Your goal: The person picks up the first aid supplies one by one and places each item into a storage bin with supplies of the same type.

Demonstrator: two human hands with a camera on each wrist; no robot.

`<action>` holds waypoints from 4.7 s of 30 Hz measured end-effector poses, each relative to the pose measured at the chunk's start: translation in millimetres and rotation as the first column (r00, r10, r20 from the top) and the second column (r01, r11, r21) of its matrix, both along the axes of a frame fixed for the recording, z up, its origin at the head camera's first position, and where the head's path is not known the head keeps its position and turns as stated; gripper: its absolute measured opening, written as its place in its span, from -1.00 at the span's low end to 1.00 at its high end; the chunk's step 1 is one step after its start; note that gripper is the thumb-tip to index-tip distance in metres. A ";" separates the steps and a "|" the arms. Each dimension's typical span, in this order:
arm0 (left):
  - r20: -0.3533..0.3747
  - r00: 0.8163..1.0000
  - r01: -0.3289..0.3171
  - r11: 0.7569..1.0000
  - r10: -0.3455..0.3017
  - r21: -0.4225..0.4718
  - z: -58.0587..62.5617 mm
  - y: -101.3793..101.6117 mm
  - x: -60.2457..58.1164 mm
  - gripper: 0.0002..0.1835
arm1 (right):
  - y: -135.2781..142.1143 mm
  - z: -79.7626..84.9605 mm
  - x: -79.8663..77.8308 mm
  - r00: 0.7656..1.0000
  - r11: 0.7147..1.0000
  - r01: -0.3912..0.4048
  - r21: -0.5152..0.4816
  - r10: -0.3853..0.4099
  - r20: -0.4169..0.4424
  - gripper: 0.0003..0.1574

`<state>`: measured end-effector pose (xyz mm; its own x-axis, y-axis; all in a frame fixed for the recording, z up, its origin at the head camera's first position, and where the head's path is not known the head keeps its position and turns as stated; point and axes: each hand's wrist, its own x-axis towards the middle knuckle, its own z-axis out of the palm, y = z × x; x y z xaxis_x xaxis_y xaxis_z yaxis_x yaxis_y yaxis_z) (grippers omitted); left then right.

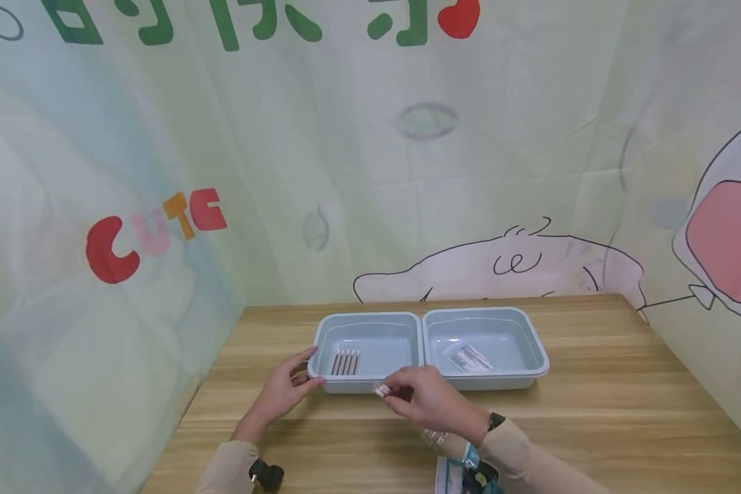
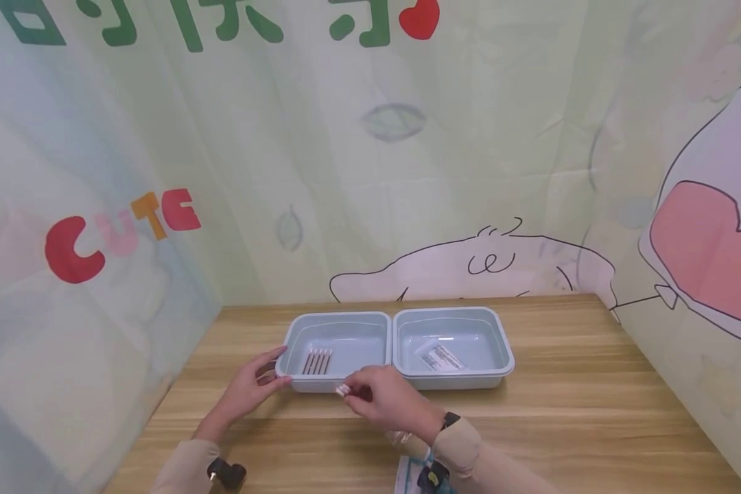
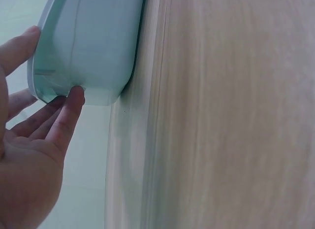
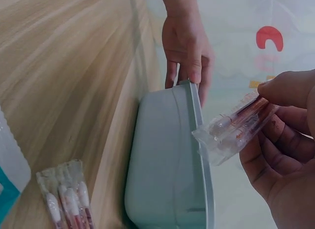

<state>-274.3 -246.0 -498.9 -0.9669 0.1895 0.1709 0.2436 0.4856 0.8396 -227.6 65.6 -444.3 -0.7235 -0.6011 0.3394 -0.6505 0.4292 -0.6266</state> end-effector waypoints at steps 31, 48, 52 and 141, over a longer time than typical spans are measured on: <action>0.003 1.000 0.004 1.000 -0.004 -0.005 -2.6 -2.4 -0.1 -0.25 | 8.8 19.6 -9.8 0.995 0.998 0.019 -0.063 -0.025 -0.099 -0.86; 0.005 1.000 -0.020 1.000 0.020 -0.014 1.7 0.0 3.6 -0.26 | 8.9 27.0 -20.8 0.983 0.993 0.046 -0.106 -0.064 -0.175 -0.84; 0.002 1.000 -0.011 1.000 0.011 -0.012 1.7 -0.2 3.9 -0.25 | 8.3 29.1 -22.2 0.987 0.992 0.066 -0.109 -0.081 -0.136 -0.83; -0.022 0.999 -0.031 0.999 0.031 0.004 -4.3 2.3 5.1 -0.30 | 8.1 2.8 -51.8 0.953 0.954 0.293 0.065 -0.296 0.056 -0.28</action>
